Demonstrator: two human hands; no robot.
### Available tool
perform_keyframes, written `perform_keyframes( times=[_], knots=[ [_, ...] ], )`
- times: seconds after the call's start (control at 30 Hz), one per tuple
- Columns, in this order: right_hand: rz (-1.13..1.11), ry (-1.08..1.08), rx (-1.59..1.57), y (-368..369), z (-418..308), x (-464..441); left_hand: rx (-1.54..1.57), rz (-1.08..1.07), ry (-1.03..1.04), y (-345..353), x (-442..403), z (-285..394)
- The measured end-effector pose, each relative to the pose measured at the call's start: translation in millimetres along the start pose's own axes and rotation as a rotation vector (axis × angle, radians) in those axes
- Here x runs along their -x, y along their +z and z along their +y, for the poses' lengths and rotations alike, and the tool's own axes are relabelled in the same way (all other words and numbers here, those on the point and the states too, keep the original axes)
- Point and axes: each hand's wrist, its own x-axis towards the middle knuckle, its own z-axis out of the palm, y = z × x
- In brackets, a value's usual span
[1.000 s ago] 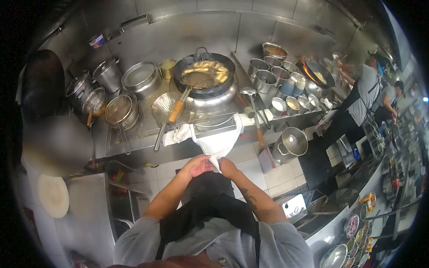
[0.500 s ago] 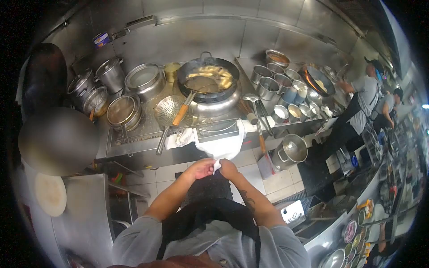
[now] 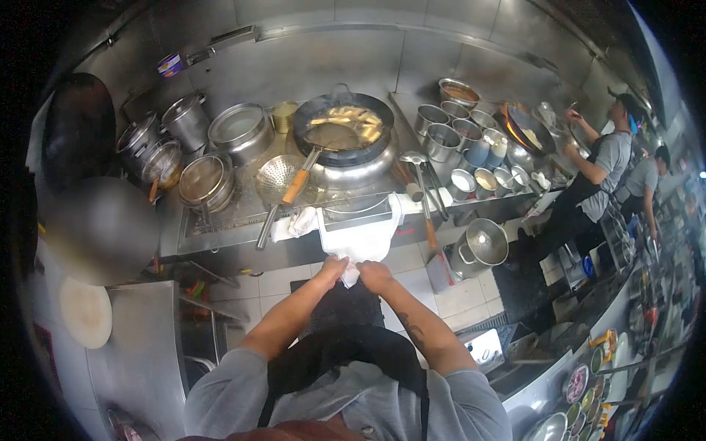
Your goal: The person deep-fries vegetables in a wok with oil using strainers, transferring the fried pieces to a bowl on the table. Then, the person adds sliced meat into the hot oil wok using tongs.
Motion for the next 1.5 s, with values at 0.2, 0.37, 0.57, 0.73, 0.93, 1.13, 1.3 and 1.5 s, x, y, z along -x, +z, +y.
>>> perform_keyframes(
  times=[0.2, 0.37, 0.57, 0.73, 0.93, 1.13, 1.3, 1.5],
  knots=[
    [0.077, -0.063, 0.004, -7.2, 7.4, 35.9, -0.124, 0.109, -0.045, 19.1, 13.5, 1.2],
    [0.095, -0.068, -0.025, -7.0, 11.8, 55.6, 0.061, 0.168, -0.046, 27.7, 17.7, -8.9],
    [0.188, -0.117, -0.124, 8.9, 20.8, 65.7, -0.049, 0.226, -0.1, 17.5, 23.1, -20.4],
    [0.378, -0.121, -0.205, 18.3, 59.0, 67.7, 0.05, 0.252, -0.035, -9.7, -8.2, -70.6],
    [0.392, 0.045, -0.323, 5.6, 62.5, 39.4, 0.187, -0.165, -0.179, -30.8, 19.4, -67.0],
    [0.436, 0.027, -0.617, -1.3, -36.7, -52.0, 0.114, -0.14, -0.197, -119.4, 47.0, -85.3],
    [0.036, 0.101, -0.996, -14.7, -137.2, -136.0, 0.256, 0.047, -0.283, -254.1, 60.3, -214.7],
    [-0.095, 0.126, -1.186, 32.6, -238.7, -242.9, 0.383, 0.499, -0.485, -359.0, 189.7, -329.0]
  ],
)
